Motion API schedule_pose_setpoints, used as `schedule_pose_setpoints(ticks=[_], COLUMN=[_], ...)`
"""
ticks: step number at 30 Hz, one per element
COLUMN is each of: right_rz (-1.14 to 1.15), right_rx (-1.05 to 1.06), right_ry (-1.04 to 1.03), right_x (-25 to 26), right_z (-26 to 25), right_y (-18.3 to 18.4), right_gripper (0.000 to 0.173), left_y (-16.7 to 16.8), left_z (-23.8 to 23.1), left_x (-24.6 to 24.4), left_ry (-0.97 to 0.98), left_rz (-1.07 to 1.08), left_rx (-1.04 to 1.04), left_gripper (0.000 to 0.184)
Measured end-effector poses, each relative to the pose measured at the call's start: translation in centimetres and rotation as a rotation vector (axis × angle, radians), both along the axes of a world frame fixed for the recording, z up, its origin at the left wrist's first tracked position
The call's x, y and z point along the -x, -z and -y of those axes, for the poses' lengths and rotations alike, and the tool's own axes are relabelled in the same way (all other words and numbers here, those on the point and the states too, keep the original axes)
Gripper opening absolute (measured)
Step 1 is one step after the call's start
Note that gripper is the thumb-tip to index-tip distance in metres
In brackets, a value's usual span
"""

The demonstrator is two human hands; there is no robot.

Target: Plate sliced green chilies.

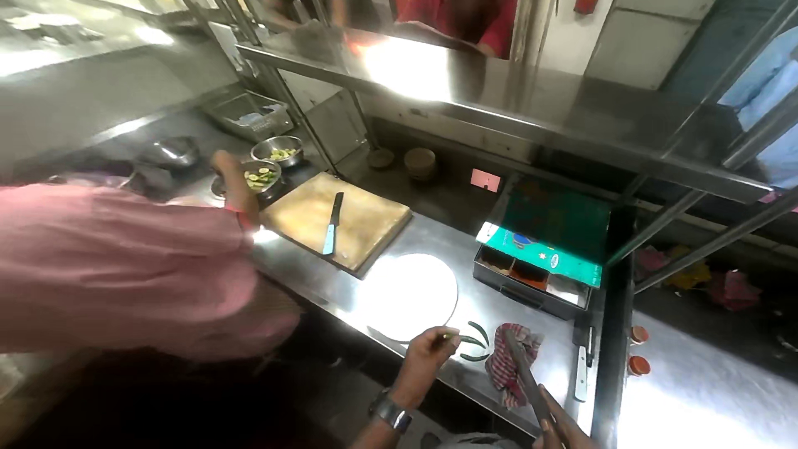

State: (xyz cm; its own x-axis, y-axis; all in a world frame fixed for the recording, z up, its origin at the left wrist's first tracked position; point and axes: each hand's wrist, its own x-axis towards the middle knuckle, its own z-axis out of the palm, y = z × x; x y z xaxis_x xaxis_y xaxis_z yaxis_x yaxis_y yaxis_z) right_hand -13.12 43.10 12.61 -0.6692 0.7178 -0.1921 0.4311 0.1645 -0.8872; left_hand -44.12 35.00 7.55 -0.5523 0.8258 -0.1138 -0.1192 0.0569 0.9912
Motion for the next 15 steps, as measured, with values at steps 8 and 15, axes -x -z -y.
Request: schedule_pose_setpoints(ticks=[8,15], right_rz=[-0.102,-0.055], right_rx=[-0.127,-0.155], right_ry=[-0.296,-0.373], right_x=[3.6,5.0], right_z=[-0.5,-0.4], right_y=[-2.6,-3.5], right_gripper=[0.047,0.048], left_y=[-4.1,-5.1], left_z=[2.1,3.0], left_x=[-1.0,-0.8], left_ry=[-0.111,-0.248], left_rz=[0.337,0.371], left_rx=[-0.268,-0.193], left_gripper=[0.036,0.042])
